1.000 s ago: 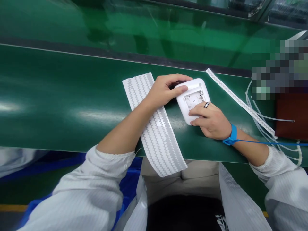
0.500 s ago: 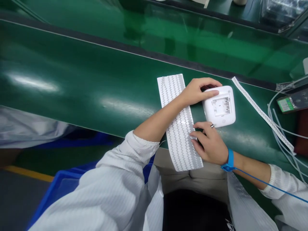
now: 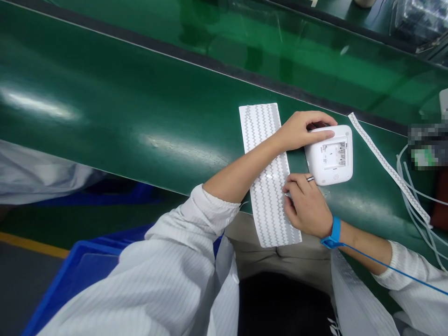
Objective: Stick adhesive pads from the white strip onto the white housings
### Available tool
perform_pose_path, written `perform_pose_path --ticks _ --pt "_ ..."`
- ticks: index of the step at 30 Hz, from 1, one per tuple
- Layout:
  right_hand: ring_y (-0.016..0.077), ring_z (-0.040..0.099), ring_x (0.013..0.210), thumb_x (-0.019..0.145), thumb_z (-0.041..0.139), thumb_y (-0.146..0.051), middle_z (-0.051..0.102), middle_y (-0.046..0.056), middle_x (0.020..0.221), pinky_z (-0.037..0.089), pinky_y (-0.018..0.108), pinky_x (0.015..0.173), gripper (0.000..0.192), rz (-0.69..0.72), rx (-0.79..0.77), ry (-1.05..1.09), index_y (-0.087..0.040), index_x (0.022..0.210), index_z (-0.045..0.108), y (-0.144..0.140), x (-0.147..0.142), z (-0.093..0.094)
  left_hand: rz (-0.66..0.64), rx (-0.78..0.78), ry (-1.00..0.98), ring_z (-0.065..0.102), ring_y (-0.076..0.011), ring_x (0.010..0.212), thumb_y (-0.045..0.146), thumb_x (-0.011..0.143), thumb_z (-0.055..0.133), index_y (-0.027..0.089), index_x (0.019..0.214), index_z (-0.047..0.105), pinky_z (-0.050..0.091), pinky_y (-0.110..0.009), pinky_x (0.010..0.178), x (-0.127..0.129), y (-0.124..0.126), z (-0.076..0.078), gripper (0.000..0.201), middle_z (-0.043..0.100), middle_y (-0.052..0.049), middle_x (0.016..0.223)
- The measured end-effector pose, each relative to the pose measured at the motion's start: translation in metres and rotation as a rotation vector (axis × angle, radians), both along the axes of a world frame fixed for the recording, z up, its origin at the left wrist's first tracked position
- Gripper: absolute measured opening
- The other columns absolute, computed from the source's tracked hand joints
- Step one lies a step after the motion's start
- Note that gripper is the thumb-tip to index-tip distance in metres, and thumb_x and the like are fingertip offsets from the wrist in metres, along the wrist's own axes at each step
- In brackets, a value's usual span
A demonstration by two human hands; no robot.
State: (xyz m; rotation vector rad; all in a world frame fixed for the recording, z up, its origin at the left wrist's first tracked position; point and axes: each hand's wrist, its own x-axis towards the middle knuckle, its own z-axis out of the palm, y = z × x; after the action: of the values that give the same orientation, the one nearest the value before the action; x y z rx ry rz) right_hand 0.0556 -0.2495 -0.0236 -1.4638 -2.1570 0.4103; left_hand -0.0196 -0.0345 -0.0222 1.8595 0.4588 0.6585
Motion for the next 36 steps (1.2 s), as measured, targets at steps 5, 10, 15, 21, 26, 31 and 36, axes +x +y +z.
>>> perform_pose_path --ticks 5,10,15,21,26,31,36 --pt "0.0379 0.059 0.108 0.096 0.064 -0.012 0.065 0.019 0.121 0.057 0.056 0.095 0.012 -0.029 -0.019 -0.009 -0.018 0.106 0.069 0.002 -0.003 -0.001 -0.003 0.013 0.004 0.077 -0.0275 0.129 0.038 0.103 0.074 0.025 0.131 0.086 0.063 -0.043 0.11 -0.001 0.0 -0.001 0.033 0.084 -0.009 0.14" --pt "0.0372 0.057 0.106 0.093 0.064 -0.012 0.063 0.019 0.118 0.056 0.056 0.096 0.012 -0.027 -0.018 -0.028 -0.017 0.104 0.069 0.005 -0.006 -0.001 -0.007 0.027 -0.025 0.078 -0.0288 0.128 0.044 0.103 0.075 0.025 0.131 0.086 0.064 -0.045 0.112 -0.001 0.003 -0.007 0.035 0.084 -0.009 0.14" --pt "0.0379 0.057 0.108 0.096 0.062 -0.012 0.063 0.02 0.12 0.055 0.056 0.098 0.012 -0.024 -0.059 -0.038 -0.015 0.105 0.07 0.004 -0.006 -0.001 -0.017 0.034 -0.069 0.079 -0.0283 0.126 0.046 0.102 0.076 0.026 0.13 0.087 0.065 -0.045 0.11 -0.001 0.005 -0.013 0.035 0.085 -0.008 0.138" --pt "0.0376 0.059 0.11 0.098 0.061 -0.012 0.064 0.02 0.122 0.056 0.055 0.099 0.012 -0.009 -0.025 0.0 -0.016 0.104 0.07 0.002 -0.003 -0.002 -0.016 0.049 -0.084 0.08 -0.0279 0.125 0.046 0.103 0.076 0.027 0.129 0.087 0.065 -0.046 0.11 0.0 0.006 -0.014 0.034 0.085 -0.007 0.138" --pt "0.0379 0.06 0.112 0.101 0.061 -0.013 0.066 0.02 0.123 0.056 0.056 0.101 0.015 -0.01 -0.036 0.02 -0.015 0.111 0.072 0.001 -0.001 -0.002 -0.024 0.049 -0.078 0.079 -0.0281 0.126 0.047 0.103 0.077 0.027 0.129 0.087 0.066 -0.046 0.109 0.0 0.006 -0.013 0.035 0.085 -0.008 0.138" --pt "0.0376 0.06 0.111 0.101 0.061 -0.012 0.066 0.02 0.123 0.057 0.056 0.1 0.014 -0.007 -0.024 0.006 -0.015 0.109 0.072 0.001 -0.002 -0.001 -0.021 0.05 -0.073 0.08 -0.0277 0.125 0.047 0.103 0.076 0.028 0.13 0.087 0.066 -0.045 0.109 0.0 0.007 -0.013 0.035 0.085 -0.007 0.139" --pt "0.0376 0.06 0.111 0.101 0.06 -0.012 0.066 0.02 0.123 0.058 0.056 0.1 0.014 -0.035 -0.02 0.005 -0.014 0.109 0.071 0.001 -0.004 0.0 -0.025 0.05 -0.068 0.079 -0.0283 0.127 0.048 0.103 0.076 0.028 0.13 0.087 0.066 -0.046 0.111 -0.001 0.008 -0.014 0.035 0.085 -0.008 0.14"
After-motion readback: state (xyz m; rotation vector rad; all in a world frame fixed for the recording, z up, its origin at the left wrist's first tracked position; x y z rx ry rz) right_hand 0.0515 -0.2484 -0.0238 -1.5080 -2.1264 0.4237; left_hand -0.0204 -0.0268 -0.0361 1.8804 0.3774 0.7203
